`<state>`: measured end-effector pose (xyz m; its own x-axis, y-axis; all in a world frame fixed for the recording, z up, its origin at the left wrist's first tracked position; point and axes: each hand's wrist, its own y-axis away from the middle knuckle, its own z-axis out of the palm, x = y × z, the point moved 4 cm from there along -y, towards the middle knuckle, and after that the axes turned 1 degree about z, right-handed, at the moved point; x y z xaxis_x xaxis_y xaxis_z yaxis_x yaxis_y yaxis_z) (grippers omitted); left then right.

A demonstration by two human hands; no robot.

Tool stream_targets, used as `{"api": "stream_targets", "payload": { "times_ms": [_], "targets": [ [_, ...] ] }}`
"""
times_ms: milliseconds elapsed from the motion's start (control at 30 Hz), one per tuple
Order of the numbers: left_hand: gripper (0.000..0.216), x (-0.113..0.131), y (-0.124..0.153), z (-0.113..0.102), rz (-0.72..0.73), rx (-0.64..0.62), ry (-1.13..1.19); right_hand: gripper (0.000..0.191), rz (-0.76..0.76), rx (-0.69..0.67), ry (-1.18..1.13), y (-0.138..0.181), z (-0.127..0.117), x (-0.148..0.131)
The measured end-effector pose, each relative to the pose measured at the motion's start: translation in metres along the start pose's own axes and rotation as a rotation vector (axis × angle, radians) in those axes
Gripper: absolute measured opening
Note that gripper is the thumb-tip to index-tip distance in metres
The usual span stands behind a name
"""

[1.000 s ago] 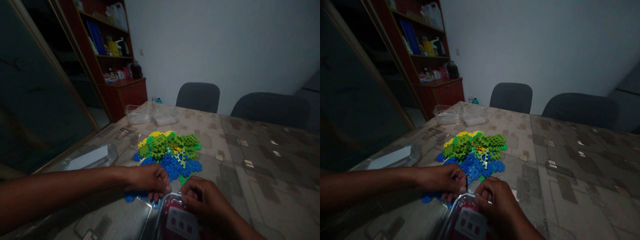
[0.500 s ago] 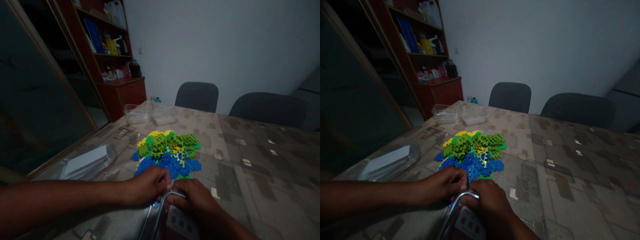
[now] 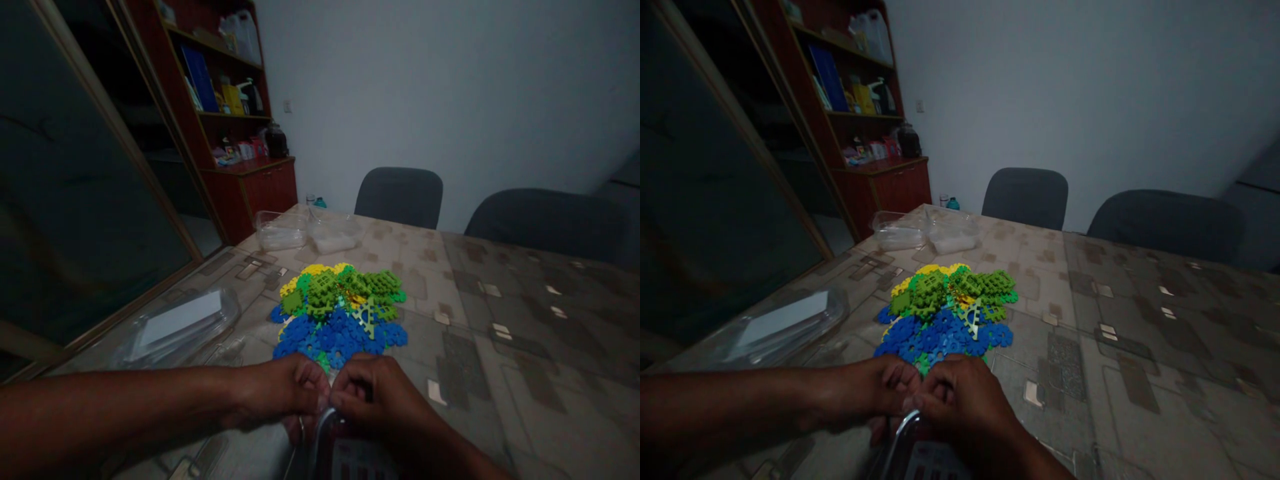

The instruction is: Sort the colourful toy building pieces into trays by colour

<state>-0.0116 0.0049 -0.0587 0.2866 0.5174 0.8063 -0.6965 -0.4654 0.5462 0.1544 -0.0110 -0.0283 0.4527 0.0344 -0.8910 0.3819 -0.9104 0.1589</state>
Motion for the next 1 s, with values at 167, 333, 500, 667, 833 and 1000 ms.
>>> {"api": "stream_targets", "payload": {
  "times_ms": [167, 333, 500, 667, 833, 1000],
  "targets": [
    [0.048, -0.003, 0.003, 0.004, -0.052, -0.017, 0.105, 0.007, -0.098, -0.077, 0.050, -0.002, 0.008, -0.009],
    [0.038, 0.008, 0.006, 0.009, 0.012, -0.054, 0.300, 0.019, -0.133, -0.135, 0.252, -0.004, 0.007, -0.013],
    [0.060, 0.019, 0.009, 0.015, 0.210, -0.015, 0.148, 0.017, -0.010, 0.083, 0.401, -0.003, -0.018, -0.009],
    [0.092, 0.022, 0.007, 0.037, 0.375, 0.072, -0.107, 0.016, -0.030, 0.103, 0.337, -0.002, -0.020, -0.006],
    [0.106, 0.018, 0.002, 0.041, 0.309, 0.249, -0.146, 0.022, 0.006, 0.042, 0.125, -0.005, -0.017, -0.006],
    [0.095, 0.031, 0.001, 0.040, 0.363, 0.269, -0.319, 0.019, -0.104, 0.056, 0.108, -0.006, -0.017, -0.010]
  ]
}}
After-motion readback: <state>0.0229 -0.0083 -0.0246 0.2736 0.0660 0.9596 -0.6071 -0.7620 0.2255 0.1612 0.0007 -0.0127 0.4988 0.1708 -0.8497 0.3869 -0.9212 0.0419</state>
